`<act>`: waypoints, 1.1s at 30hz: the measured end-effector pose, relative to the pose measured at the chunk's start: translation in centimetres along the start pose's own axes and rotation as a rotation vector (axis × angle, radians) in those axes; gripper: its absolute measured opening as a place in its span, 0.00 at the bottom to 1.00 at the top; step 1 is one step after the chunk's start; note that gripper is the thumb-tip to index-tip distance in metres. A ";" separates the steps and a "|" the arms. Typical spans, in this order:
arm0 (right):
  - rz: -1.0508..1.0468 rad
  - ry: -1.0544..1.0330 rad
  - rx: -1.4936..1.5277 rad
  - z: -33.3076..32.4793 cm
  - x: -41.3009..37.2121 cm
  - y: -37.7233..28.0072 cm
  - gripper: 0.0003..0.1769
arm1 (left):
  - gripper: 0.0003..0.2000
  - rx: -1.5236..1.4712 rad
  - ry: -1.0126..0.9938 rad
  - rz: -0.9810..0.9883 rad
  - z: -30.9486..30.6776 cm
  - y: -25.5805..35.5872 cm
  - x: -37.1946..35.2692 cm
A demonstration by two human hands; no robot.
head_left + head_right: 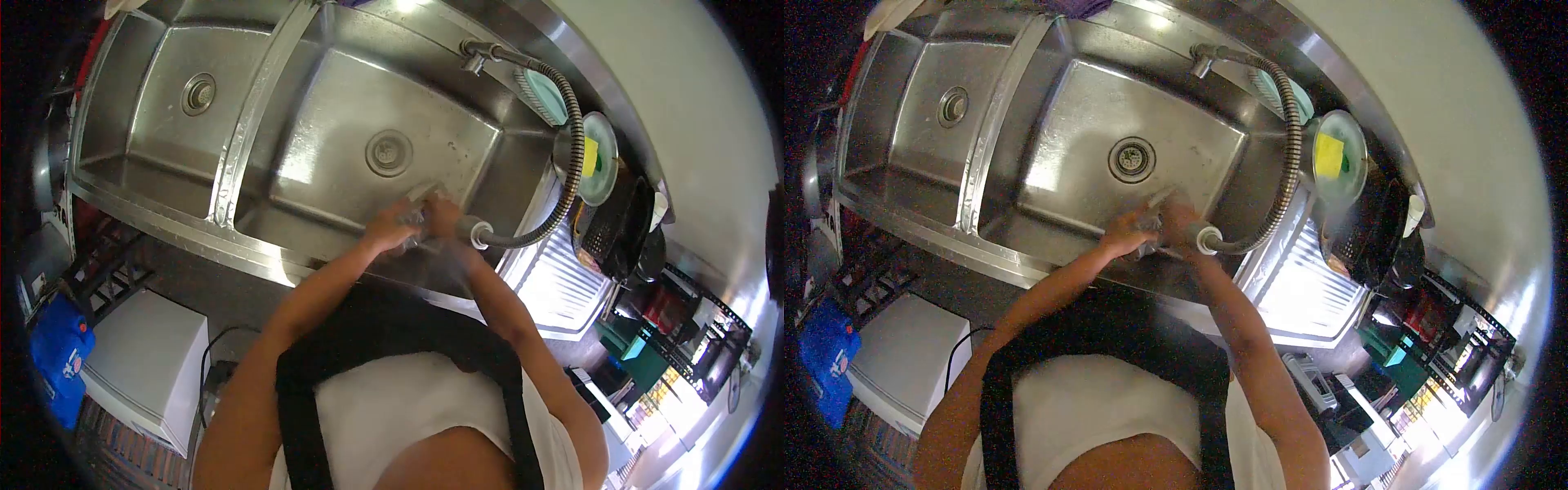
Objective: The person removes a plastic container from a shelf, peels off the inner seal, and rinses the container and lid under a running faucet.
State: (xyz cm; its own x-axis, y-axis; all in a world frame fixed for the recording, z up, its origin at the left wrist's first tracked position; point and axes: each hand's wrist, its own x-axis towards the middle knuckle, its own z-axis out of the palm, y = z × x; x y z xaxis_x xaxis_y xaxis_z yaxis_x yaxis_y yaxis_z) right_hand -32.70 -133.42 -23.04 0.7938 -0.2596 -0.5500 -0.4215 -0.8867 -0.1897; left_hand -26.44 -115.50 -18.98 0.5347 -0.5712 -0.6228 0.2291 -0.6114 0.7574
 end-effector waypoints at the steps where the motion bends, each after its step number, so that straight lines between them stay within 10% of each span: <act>1: 0.001 -0.002 -0.002 -0.9 -1.0 -1.2 0.13 | 0.40 0.045 0.049 0.032 0.3 -0.3 0.0; 6: -0.282 0.536 0.051 -0.7 -3.1 -2.7 0.11 | 0.40 0.009 -0.029 -0.050 -0.2 0.7 -0.1; 9: 0.159 -0.092 0.235 -4.3 -0.8 -2.9 0.16 | 0.41 0.050 -0.040 -0.043 -0.2 1.2 -0.3; 12: -0.199 0.243 -0.068 -4.3 -3.6 -5.0 0.10 | 0.41 0.074 -0.048 -0.056 -0.7 0.9 0.0; 18: -0.117 0.420 0.217 -3.7 -2.9 -4.4 0.10 | 0.39 0.138 -0.013 0.011 0.9 -0.2 0.7; 24: -0.163 0.140 0.227 -2.7 -4.6 -3.2 0.12 | 0.40 0.009 -0.059 -0.035 -0.1 0.1 0.9; 28: -0.062 0.411 0.544 0.3 -4.5 -1.7 0.11 | 0.43 0.019 -0.054 0.012 0.3 0.6 0.6; 33: -0.087 0.088 0.527 -2.1 -3.6 2.0 0.21 | 0.43 0.018 -0.069 -0.009 -0.7 2.7 0.1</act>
State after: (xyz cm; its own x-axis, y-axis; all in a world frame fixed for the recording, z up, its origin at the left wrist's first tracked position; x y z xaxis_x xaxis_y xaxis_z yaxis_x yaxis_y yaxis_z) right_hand -35.52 -135.08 -19.75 0.8598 -0.2452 -0.4480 -0.4975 -0.6005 -0.6261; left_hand -25.20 -116.80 -16.83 0.4750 -0.6021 -0.6418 0.2184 -0.6259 0.7487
